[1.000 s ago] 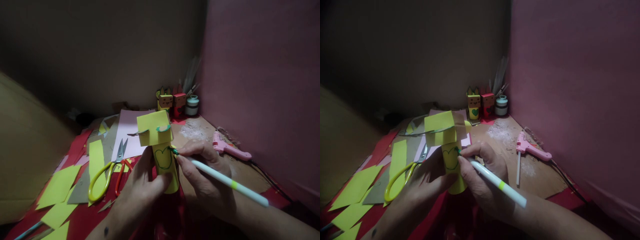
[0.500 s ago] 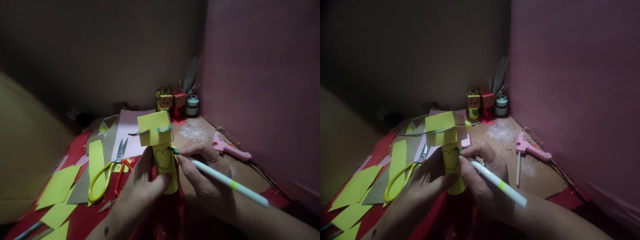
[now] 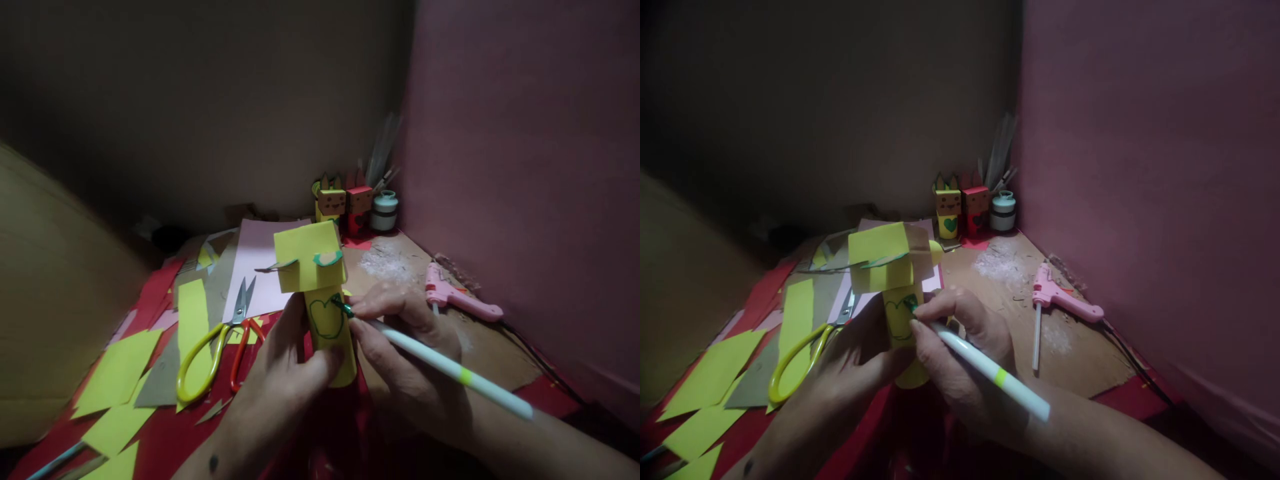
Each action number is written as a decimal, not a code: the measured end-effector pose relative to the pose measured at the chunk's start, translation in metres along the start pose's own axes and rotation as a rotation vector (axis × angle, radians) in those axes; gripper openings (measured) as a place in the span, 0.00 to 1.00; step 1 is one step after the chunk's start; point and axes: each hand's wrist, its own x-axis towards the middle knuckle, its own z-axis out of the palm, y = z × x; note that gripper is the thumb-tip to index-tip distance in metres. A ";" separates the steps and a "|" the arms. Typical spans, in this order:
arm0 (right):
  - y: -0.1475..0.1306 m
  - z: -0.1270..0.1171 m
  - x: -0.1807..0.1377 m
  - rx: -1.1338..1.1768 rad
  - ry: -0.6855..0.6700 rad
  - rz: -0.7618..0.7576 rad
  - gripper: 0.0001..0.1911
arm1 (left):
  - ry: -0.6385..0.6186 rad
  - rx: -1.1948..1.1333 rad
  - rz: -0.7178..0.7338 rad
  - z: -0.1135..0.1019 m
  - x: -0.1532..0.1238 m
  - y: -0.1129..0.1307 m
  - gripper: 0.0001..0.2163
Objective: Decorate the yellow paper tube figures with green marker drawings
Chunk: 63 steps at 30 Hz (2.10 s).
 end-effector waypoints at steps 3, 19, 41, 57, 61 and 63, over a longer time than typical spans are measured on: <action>0.001 0.000 0.000 0.003 0.012 0.024 0.10 | 0.006 0.033 -0.018 0.000 -0.002 0.000 0.15; 0.003 0.000 -0.002 -0.005 0.002 -0.002 0.10 | -0.001 0.051 0.004 0.000 0.000 -0.003 0.15; 0.003 -0.001 -0.005 -0.020 -0.018 -0.030 0.11 | -0.004 0.029 -0.019 -0.001 -0.002 -0.001 0.15; 0.005 -0.002 -0.007 -0.008 -0.033 -0.043 0.12 | -0.013 -0.008 0.016 0.001 0.000 -0.002 0.17; 0.007 -0.003 -0.008 -0.020 -0.064 -0.058 0.11 | -0.028 -0.023 0.006 0.001 -0.001 -0.002 0.17; 0.006 -0.002 -0.007 -0.008 -0.055 -0.032 0.12 | -0.032 -0.047 0.002 0.001 -0.002 -0.001 0.17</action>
